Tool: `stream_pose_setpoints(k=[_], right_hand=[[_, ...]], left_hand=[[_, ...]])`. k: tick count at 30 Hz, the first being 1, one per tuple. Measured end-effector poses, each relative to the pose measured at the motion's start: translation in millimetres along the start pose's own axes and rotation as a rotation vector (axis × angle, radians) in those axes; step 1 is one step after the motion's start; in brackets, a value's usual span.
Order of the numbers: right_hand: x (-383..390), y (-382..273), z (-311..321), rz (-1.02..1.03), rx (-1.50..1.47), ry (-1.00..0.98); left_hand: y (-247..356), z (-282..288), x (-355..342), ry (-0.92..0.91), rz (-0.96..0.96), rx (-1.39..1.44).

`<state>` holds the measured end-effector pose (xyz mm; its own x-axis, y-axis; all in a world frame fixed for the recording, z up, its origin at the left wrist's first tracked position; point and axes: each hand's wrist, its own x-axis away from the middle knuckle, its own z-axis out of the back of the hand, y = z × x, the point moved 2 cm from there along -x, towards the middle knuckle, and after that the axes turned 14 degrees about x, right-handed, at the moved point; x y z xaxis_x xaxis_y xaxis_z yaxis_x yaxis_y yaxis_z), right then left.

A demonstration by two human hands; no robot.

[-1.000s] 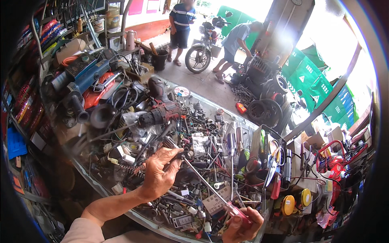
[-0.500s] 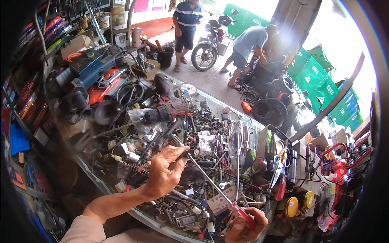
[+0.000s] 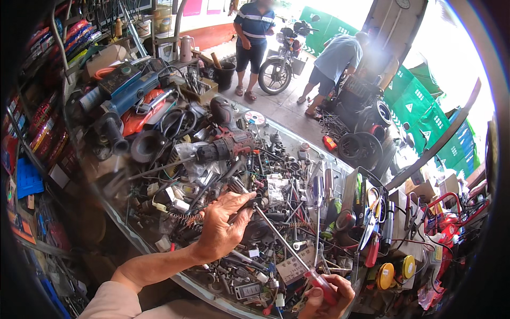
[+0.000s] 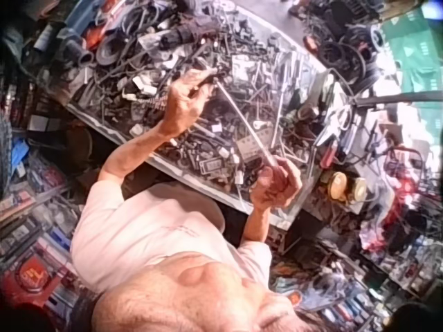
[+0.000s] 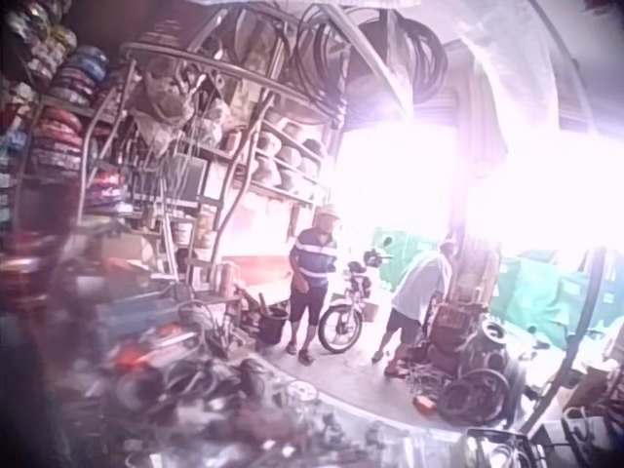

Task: The person works at a cluttered workbench, using a screwdriver to manipulate a small mechanical component. They repeatedly pick up, adjust, and place down the part and tools, seemingly attempting to disassemble or fix the item. The workspace is filled with various tools and spare parts.

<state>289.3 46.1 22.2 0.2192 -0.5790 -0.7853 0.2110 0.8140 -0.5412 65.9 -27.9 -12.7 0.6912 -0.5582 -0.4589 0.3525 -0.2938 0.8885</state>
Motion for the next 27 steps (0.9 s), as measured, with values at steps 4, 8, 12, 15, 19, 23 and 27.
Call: stream_pose_setpoints(k=[4, 8, 12, 15, 19, 23, 27], right_hand=[[10, 5, 6, -0.132, 0.049, -0.047], [14, 11, 11, -0.171, -0.016, -0.089], [1, 2, 1, -0.069, -0.009, -0.041], [1, 0, 0, -0.04, -0.044, -0.032], [12, 8, 6, -0.047, 0.062, -0.033], [16, 10, 9, -0.127, -0.001, -0.074], [7, 2, 5, -0.118, -0.047, -0.097]], left_hand=[[4, -2, 0, -0.003, -0.035, -0.029], [2, 0, 0, -0.014, -0.025, -0.024], [0, -1, 0, -0.025, -0.019, -0.025], [1, 0, 0, -0.03, -0.021, -0.038], [2, 0, 1, -0.03, -0.028, -0.054], [3, 0, 1, -0.039, -0.013, -0.069], [3, 0, 1, -0.035, -0.006, -0.066]])
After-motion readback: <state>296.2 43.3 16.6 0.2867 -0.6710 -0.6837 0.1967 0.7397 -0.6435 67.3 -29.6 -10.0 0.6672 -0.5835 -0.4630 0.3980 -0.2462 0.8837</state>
